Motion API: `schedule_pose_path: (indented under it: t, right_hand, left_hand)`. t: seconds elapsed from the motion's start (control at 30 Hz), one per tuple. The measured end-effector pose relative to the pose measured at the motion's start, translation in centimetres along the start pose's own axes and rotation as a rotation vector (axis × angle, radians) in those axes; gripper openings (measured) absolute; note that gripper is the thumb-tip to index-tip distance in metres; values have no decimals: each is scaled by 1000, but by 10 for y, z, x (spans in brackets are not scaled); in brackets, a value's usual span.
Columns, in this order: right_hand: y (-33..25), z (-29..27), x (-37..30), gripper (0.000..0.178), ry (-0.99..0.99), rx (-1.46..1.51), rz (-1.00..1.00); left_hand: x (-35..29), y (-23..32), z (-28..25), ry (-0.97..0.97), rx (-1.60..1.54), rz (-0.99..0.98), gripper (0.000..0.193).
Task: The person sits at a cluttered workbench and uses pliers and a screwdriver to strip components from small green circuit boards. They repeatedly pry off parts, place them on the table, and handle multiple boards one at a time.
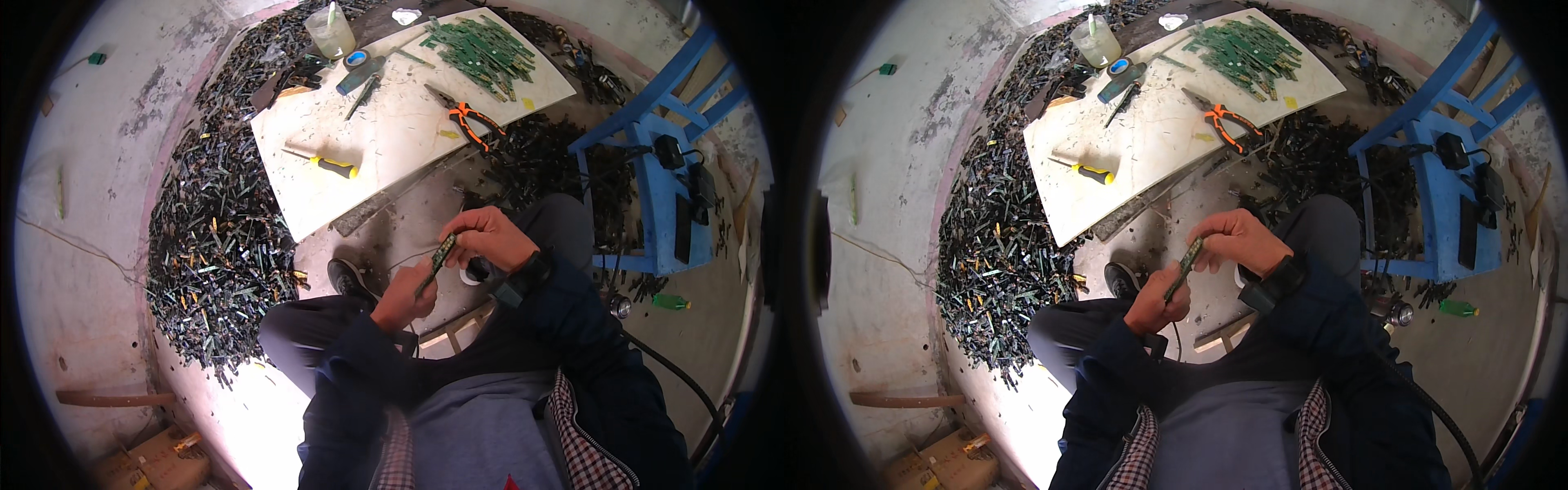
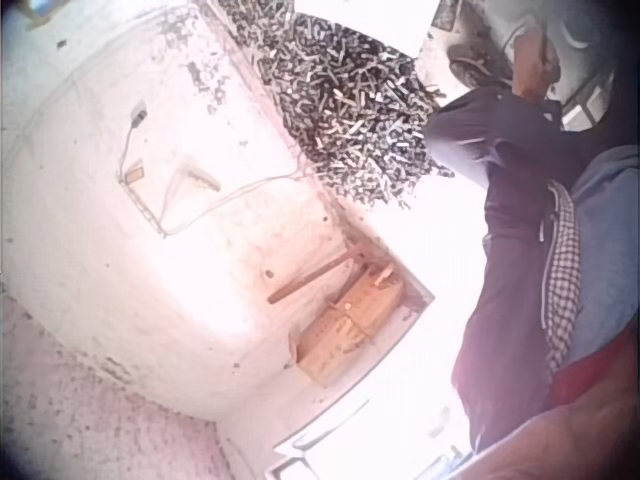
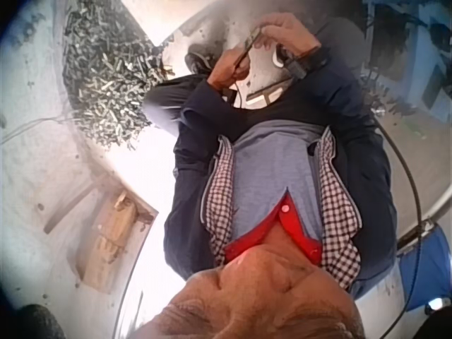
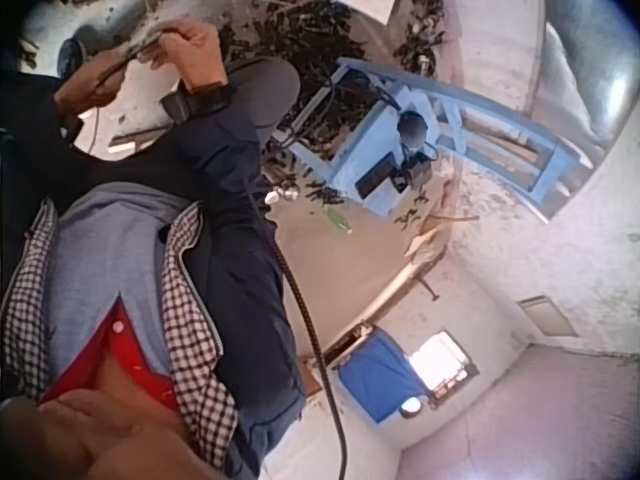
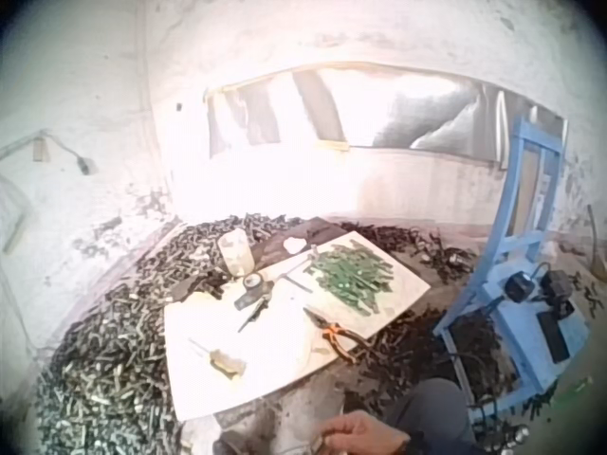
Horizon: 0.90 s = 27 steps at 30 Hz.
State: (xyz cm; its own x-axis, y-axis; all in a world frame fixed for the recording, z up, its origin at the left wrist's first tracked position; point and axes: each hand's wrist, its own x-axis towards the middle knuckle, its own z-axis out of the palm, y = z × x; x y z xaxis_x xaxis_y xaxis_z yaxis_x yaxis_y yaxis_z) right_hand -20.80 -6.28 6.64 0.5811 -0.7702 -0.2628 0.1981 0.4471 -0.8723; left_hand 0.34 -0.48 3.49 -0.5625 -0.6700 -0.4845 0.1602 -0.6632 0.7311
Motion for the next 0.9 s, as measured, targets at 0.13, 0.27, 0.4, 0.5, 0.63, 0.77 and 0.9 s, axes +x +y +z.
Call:
schedule_pose_path:
  t: [0.13,0.27,0.4,0.5,0.63,0.77,0.9]
  right_hand:
    - [-4,-5,-4,22,-109,112,106]
    - [-2,-4,-10,22,-182,170,184]
    - [6,-5,-9,21,-223,190,210]
    - [5,-4,-10,20,-238,169,209]
    - [9,-1,-13,17,-174,232,220]
    - [19,10,-17,16,-123,388,155]
    - [13,14,-15,19,-53,438,175]
  left_hand:
    - [-7,8,1,-70,149,45,57]
    - [-12,2,-3,-116,154,33,57]
    - [-14,-7,-10,-146,-7,-75,59]
    - [-14,-7,-10,-164,-4,-89,61]
    - [-16,1,-4,-161,204,17,61]
    - [-20,-3,-8,-200,9,-45,60]
    - [-18,-2,-9,-230,-70,-16,59]
